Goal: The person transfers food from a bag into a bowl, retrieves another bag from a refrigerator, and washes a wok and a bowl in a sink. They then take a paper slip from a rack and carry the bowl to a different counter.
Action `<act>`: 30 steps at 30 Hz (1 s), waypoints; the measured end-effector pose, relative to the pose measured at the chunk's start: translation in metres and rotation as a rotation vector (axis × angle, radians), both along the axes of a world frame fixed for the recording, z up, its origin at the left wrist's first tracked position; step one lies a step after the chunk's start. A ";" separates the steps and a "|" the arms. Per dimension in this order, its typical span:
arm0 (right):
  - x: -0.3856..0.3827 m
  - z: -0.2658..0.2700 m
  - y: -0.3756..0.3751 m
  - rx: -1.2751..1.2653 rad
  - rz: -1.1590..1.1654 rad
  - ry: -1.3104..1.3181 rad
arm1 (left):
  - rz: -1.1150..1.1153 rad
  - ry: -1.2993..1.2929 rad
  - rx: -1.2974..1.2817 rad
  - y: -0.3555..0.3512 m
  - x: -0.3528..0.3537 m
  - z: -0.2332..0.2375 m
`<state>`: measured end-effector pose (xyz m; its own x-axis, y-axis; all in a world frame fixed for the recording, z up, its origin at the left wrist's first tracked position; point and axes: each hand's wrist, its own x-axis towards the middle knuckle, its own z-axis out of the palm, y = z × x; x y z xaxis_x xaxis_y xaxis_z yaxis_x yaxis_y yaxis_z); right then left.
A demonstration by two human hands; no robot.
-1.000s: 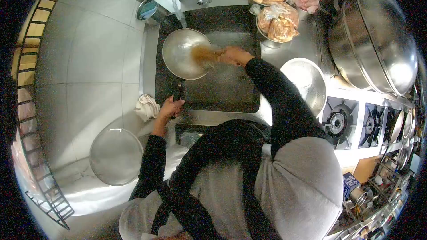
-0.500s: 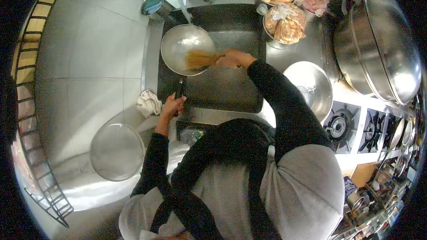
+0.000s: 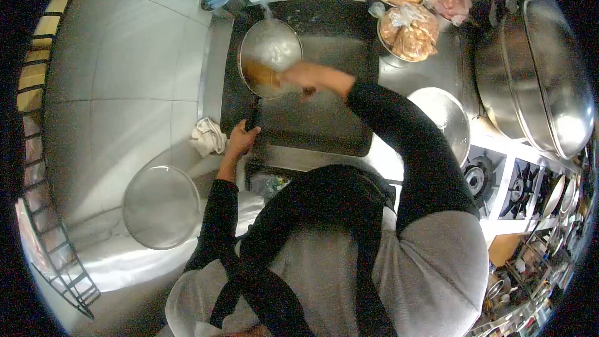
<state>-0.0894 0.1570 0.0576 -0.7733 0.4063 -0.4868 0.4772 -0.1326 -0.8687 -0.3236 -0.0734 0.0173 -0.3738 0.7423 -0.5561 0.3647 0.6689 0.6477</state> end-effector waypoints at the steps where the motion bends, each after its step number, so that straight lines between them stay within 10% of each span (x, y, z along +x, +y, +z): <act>1: 0.007 0.012 -0.009 0.000 0.009 0.003 | -0.024 0.058 0.022 -0.001 -0.007 -0.004; 3: 0.039 0.038 -0.020 -0.072 0.143 -0.089 | 0.113 -0.033 0.057 -0.009 -0.010 0.001; 6: 0.038 -0.059 0.042 0.211 0.154 -0.358 | 0.242 -0.166 0.077 -0.017 -0.008 0.002; 12: 0.043 0.019 -0.022 -0.025 0.107 -0.027 | 0.254 -0.225 0.091 -0.013 -0.011 0.000; 21: 0.049 -0.059 0.036 0.213 0.258 -0.121 | 0.235 -0.253 0.104 -0.015 -0.011 -0.001; 23: 0.043 -0.050 0.075 0.800 0.094 -0.104 | 0.220 -0.316 0.095 -0.020 -0.011 0.000; 27: 0.006 0.019 0.026 0.372 -0.086 -0.178 | 0.172 -0.246 0.038 -0.014 0.001 -0.009; 30: 0.016 0.012 0.012 0.338 0.189 -0.018 | 0.201 -0.298 0.034 -0.011 -0.007 0.000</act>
